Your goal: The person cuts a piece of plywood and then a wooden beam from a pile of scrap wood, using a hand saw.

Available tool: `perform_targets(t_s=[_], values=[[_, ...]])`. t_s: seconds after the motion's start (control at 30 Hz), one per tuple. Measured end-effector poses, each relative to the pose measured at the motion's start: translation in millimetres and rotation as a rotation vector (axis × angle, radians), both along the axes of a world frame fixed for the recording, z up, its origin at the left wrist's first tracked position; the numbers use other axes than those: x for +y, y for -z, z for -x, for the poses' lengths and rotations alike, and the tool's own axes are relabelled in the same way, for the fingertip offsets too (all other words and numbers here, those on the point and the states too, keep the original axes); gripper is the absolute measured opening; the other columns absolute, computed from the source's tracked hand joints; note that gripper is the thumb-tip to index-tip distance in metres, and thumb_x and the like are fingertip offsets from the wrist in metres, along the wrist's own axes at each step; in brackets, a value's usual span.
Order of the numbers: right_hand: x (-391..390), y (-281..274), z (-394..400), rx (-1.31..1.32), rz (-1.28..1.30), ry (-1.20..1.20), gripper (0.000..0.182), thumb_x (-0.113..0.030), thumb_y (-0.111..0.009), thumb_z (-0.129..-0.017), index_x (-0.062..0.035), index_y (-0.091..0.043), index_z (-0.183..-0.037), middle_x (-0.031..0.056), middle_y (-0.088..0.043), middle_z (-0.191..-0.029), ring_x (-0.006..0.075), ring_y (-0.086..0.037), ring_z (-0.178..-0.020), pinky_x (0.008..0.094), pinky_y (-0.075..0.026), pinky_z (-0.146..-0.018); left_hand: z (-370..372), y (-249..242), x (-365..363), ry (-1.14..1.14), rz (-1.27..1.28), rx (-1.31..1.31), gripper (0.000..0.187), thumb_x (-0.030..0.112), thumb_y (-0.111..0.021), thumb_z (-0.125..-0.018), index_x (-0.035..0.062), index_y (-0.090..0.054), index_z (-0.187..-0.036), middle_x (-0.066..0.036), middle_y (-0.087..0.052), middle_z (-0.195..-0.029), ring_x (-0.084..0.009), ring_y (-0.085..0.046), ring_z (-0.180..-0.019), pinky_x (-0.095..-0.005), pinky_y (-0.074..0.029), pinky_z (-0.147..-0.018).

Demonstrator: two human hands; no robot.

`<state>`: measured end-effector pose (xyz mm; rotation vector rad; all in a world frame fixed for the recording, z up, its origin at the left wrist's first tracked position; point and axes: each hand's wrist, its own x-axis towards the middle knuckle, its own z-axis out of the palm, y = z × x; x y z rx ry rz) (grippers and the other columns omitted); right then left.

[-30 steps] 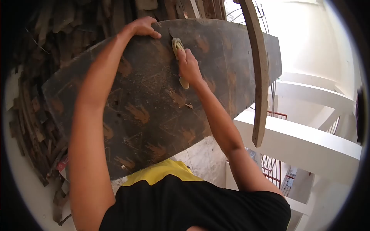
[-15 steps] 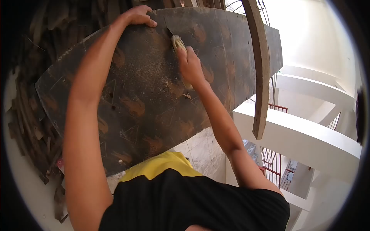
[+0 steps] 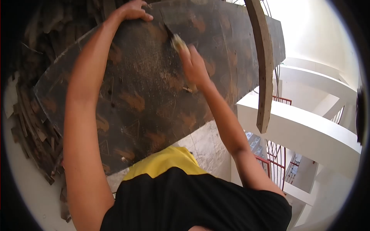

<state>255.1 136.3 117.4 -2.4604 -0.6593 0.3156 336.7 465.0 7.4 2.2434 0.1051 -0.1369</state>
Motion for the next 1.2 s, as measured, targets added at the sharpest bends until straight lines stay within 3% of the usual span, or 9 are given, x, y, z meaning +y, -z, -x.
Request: perform_targets(t_s=[0.13, 0.43, 0.53, 0.57, 0.67, 0.87, 0.97, 1.13, 1.2], values=[[-79, -90, 77, 0.248, 0.174, 0.127, 0.046, -0.038, -0.039, -0.104, -0.0001, -0.056, -0.122, 0.0252, -0.062, -0.097, 0.0406, -0.061, -0.09, 0.0423, -0.046, -0.081, 12, -27, -9, 0.015, -0.036, 0.037, 0.096, 0.043, -0.085, -0.069, -0.0035, -0.045, -0.144, -0.023, -0.059, -0.133, -0.0349, -0.056, -0.125, -0.0423, -0.045, -0.104], [3, 3, 2, 0.051, 0.011, 0.157, 0.042, -0.039, -0.044, -0.104, 0.0009, -0.055, -0.11, 0.0327, -0.063, -0.097, 0.0532, -0.058, -0.094, 0.0503, -0.047, -0.077, 9, -20, -10, 0.112, 0.195, -0.014, 0.063, 0.042, -0.085, -0.067, 0.0025, -0.07, -0.113, -0.014, -0.072, -0.104, -0.0228, -0.069, -0.091, -0.0384, -0.053, -0.085], [-24, 54, -4, -0.134, 0.03, -0.107, 0.043, -0.042, -0.041, -0.104, -0.0015, -0.054, -0.113, 0.0322, -0.063, -0.096, 0.0526, -0.059, -0.094, 0.0524, -0.047, -0.077, 14, -27, -12, 0.124, 0.064, 0.016, 0.068, 0.049, -0.083, -0.068, 0.0042, -0.068, -0.118, -0.017, -0.069, -0.116, -0.0306, -0.065, -0.111, -0.0418, -0.051, -0.091], [-10, 32, 6, 0.081, 0.018, 0.178, 0.041, -0.04, -0.04, -0.105, -0.0024, -0.054, -0.112, 0.0271, -0.064, -0.086, 0.0457, -0.063, -0.08, 0.0497, -0.048, -0.069, 6, -23, -15, 0.108, -0.013, -0.02, 0.073, 0.05, -0.083, -0.068, 0.0036, -0.065, -0.122, -0.018, -0.066, -0.122, -0.0319, -0.062, -0.116, -0.0423, -0.05, -0.094], [-15, 17, 10, 0.258, -0.221, 0.148, 0.033, -0.035, -0.04, -0.107, -0.0055, -0.052, -0.101, 0.0076, -0.052, -0.067, 0.0178, -0.053, -0.051, 0.0367, -0.044, -0.05, 0, -37, -23, 0.109, -0.032, 0.04, 0.068, 0.041, -0.085, -0.066, 0.0041, -0.066, -0.121, -0.017, -0.066, -0.123, -0.0324, -0.061, -0.119, -0.0438, -0.049, -0.097], [1, -23, 5, 0.324, -0.118, 0.134, 0.031, -0.033, -0.04, -0.107, -0.0061, -0.051, -0.095, 0.0025, -0.049, -0.066, 0.0115, -0.047, -0.05, 0.0298, -0.039, -0.045, 0, -63, -35, -0.012, -0.051, 0.207, 0.056, 0.038, -0.083, -0.072, 0.0044, -0.071, -0.116, -0.015, -0.068, -0.121, -0.0312, -0.063, -0.115, -0.044, -0.05, -0.092], [-75, -13, 9, -0.048, -0.06, -0.051, 0.033, -0.033, -0.04, -0.106, -0.0056, -0.054, -0.095, 0.0008, -0.046, -0.066, 0.0085, -0.044, -0.049, 0.0271, -0.037, -0.045, 13, -67, -36, -0.033, -0.011, 0.18, 0.051, 0.034, -0.083, -0.074, 0.005, -0.071, -0.115, -0.014, -0.069, -0.12, -0.0326, -0.062, -0.116, -0.0456, -0.05, -0.091], [-107, -120, 90, 0.164, 0.102, 0.158, 0.036, -0.032, -0.04, -0.104, -0.0031, -0.06, -0.111, 0.0047, -0.048, -0.065, 0.0144, -0.049, -0.056, 0.032, -0.043, -0.053, 20, -77, -45, -0.051, -0.063, 0.177, 0.062, 0.036, -0.085, -0.07, 0.0055, -0.068, -0.121, -0.014, -0.068, -0.123, -0.0335, -0.063, -0.116, -0.0467, -0.05, -0.091], [-72, -58, 33, -0.616, 0.301, -0.474, 0.039, -0.028, -0.043, -0.103, 0.001, -0.056, -0.124, 0.0212, -0.063, -0.096, 0.0353, -0.065, -0.082, 0.0442, -0.052, -0.068, 25, -86, -45, -0.04, -0.098, 0.217, 0.06, 0.038, -0.088, -0.065, 0.0082, -0.072, -0.115, -0.012, -0.069, -0.123, -0.0289, -0.064, -0.116, -0.0418, -0.052, -0.091]])
